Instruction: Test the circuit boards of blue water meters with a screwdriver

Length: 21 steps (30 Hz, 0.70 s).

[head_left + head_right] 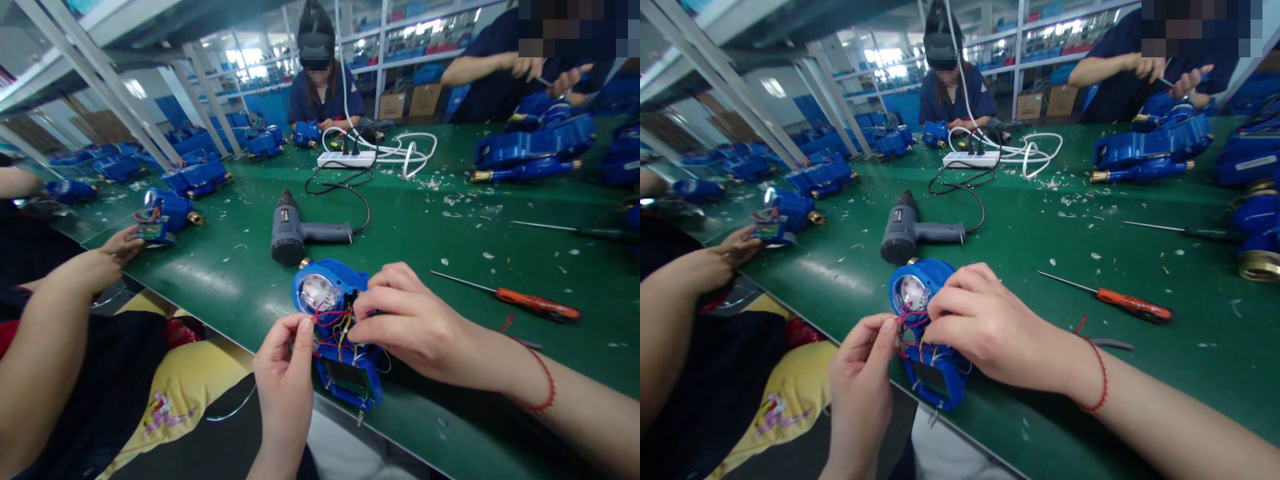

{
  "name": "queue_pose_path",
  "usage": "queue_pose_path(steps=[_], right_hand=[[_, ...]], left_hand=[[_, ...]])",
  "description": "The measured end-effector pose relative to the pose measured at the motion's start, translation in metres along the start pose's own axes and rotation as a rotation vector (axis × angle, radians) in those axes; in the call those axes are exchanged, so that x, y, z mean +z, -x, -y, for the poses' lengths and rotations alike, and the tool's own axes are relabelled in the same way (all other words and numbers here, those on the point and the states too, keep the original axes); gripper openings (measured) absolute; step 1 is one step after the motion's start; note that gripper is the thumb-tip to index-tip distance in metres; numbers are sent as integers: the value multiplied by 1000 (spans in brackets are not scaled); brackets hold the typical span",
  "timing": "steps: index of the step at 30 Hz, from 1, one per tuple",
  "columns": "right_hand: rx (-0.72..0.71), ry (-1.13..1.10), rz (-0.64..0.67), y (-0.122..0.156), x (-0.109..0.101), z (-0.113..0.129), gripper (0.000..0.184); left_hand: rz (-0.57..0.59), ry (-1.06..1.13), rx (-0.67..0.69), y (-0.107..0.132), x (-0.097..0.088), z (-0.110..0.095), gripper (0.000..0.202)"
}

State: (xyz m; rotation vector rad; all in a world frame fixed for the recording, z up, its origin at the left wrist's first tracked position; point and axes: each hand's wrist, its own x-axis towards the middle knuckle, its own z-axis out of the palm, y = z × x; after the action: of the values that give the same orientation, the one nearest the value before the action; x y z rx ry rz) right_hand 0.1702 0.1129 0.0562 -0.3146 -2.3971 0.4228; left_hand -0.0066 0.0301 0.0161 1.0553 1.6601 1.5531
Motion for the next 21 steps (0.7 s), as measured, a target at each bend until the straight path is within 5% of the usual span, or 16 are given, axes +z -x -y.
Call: queue_pose_path(steps=[3, 6, 8, 11, 21], right_hand=[[-20, 150, 51, -1, 6, -1, 20], [-3, 152, 18, -4, 12, -2, 22], [32, 88, 22, -5, 13, -2, 19], [81, -15, 3, -5, 14, 0, 17], [291, -234, -339, -11, 8, 1, 14]], left_hand=[[-115, -66, 140, 3, 2, -1, 12], [-298, -226, 478, 12, 3, -2, 28], [-197, -400, 567, 17, 2, -1, 27], [24, -525, 429, 21, 1, 0, 15], [133, -399, 178, 10, -3, -1, 8]])
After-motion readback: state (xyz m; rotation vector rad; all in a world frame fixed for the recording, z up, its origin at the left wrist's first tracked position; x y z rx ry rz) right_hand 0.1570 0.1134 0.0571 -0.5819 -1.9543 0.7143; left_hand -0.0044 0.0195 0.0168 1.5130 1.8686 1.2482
